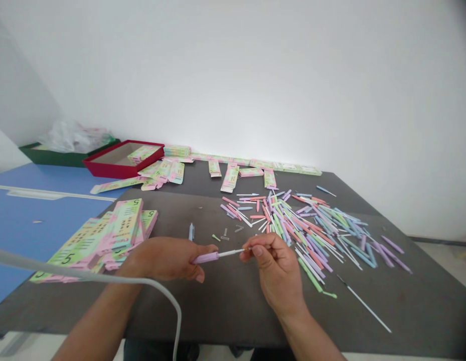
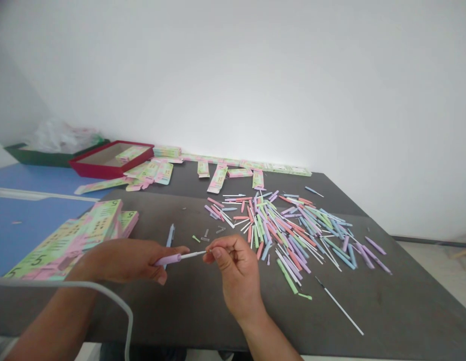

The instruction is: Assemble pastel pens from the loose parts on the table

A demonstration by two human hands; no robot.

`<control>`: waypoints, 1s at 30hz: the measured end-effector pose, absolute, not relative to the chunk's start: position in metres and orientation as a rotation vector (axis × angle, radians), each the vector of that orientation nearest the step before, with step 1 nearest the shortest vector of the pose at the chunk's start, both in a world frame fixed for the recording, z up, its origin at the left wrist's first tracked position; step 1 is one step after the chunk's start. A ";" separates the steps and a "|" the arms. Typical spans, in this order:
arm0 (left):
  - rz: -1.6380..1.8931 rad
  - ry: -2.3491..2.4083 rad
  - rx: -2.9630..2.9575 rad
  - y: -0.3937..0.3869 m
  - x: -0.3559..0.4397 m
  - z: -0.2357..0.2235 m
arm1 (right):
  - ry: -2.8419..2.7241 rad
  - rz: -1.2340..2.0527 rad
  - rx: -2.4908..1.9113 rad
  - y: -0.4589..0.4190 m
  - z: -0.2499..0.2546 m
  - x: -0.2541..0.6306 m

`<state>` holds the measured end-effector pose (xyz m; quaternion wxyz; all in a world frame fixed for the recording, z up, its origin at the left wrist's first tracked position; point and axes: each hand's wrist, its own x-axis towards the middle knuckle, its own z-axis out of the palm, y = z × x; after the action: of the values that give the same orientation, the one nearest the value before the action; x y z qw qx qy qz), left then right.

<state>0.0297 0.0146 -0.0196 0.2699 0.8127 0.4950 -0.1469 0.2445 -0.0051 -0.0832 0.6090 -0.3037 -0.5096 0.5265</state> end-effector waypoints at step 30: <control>-0.234 1.125 2.126 0.021 0.017 -0.030 | -1.390 1.457 -0.821 -0.026 -0.117 0.237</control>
<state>0.0169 0.0209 -0.0296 0.3547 0.8226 0.4352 -0.0906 0.2366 -0.0258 -0.1170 0.4647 -0.3344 -0.5659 0.5932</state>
